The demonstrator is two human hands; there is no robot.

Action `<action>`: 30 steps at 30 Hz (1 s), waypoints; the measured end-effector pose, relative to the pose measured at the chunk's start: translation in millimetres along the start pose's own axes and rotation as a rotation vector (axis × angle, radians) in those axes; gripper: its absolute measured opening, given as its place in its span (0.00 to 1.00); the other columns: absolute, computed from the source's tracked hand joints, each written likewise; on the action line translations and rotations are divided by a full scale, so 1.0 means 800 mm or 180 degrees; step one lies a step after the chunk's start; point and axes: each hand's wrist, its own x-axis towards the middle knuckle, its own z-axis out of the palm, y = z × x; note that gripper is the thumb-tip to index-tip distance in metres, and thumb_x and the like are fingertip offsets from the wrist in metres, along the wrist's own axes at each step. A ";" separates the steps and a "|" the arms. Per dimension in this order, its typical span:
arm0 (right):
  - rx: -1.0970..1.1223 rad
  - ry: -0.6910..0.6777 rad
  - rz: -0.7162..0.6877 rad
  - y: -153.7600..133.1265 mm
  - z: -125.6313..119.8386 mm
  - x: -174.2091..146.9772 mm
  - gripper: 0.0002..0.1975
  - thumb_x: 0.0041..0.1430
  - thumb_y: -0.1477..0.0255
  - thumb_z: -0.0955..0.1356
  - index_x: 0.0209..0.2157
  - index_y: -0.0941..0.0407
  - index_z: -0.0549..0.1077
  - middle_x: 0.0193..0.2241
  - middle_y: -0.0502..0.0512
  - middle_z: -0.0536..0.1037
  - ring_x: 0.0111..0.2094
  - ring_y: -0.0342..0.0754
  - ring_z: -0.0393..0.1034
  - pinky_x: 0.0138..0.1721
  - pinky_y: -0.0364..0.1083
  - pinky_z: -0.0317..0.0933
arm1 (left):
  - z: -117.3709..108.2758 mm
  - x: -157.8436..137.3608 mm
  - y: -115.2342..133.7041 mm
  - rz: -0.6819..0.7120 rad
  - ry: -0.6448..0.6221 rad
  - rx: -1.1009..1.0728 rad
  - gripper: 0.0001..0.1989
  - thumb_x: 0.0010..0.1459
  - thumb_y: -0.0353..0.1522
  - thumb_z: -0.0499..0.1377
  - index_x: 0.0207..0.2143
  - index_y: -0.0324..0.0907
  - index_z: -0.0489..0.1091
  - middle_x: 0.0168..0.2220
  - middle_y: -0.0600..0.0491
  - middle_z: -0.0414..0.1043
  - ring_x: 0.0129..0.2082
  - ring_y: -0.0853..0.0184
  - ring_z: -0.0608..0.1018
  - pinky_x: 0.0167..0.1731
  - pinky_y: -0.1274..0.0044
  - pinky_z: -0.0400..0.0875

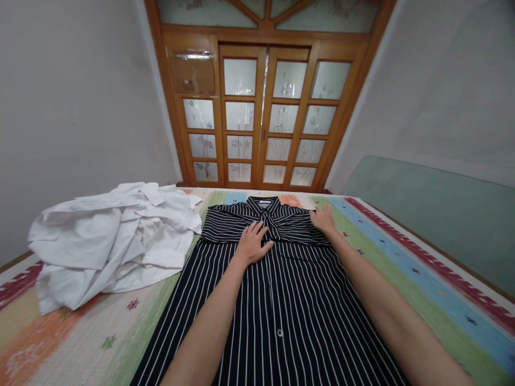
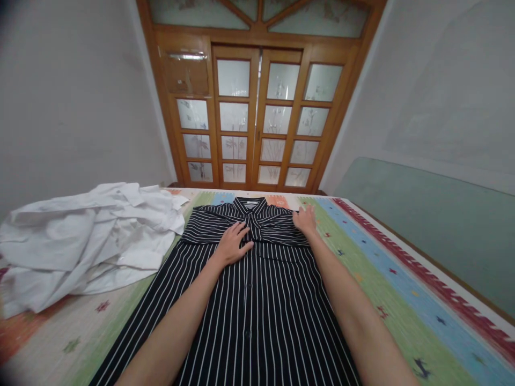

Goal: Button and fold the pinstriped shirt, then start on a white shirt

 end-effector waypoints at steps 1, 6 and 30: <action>0.0040 -0.0014 -0.0030 -0.003 -0.003 -0.005 0.30 0.66 0.67 0.53 0.63 0.70 0.56 0.66 0.72 0.46 0.66 0.64 0.35 0.64 0.57 0.33 | 0.000 0.001 0.001 -0.0161 0.0177 0.0055 0.27 0.65 0.46 0.45 0.61 0.42 0.61 0.66 0.47 0.54 0.66 0.57 0.53 0.64 0.61 0.47; -0.0007 -0.0334 -0.0258 -0.028 0.008 -0.048 0.31 0.64 0.66 0.56 0.63 0.71 0.55 0.66 0.70 0.44 0.67 0.62 0.34 0.65 0.54 0.33 | 0.004 0.003 0.000 -0.0958 0.0435 0.0469 0.24 0.64 0.37 0.44 0.58 0.37 0.64 0.65 0.43 0.56 0.66 0.51 0.54 0.64 0.56 0.44; -0.0128 -0.0658 -0.0689 -0.044 0.025 -0.079 0.41 0.66 0.50 0.52 0.66 0.68 0.48 0.67 0.66 0.43 0.67 0.57 0.34 0.64 0.56 0.32 | 0.004 0.003 -0.008 -0.1403 0.0120 0.0725 0.34 0.61 0.46 0.45 0.60 0.30 0.61 0.63 0.35 0.56 0.64 0.48 0.57 0.61 0.58 0.50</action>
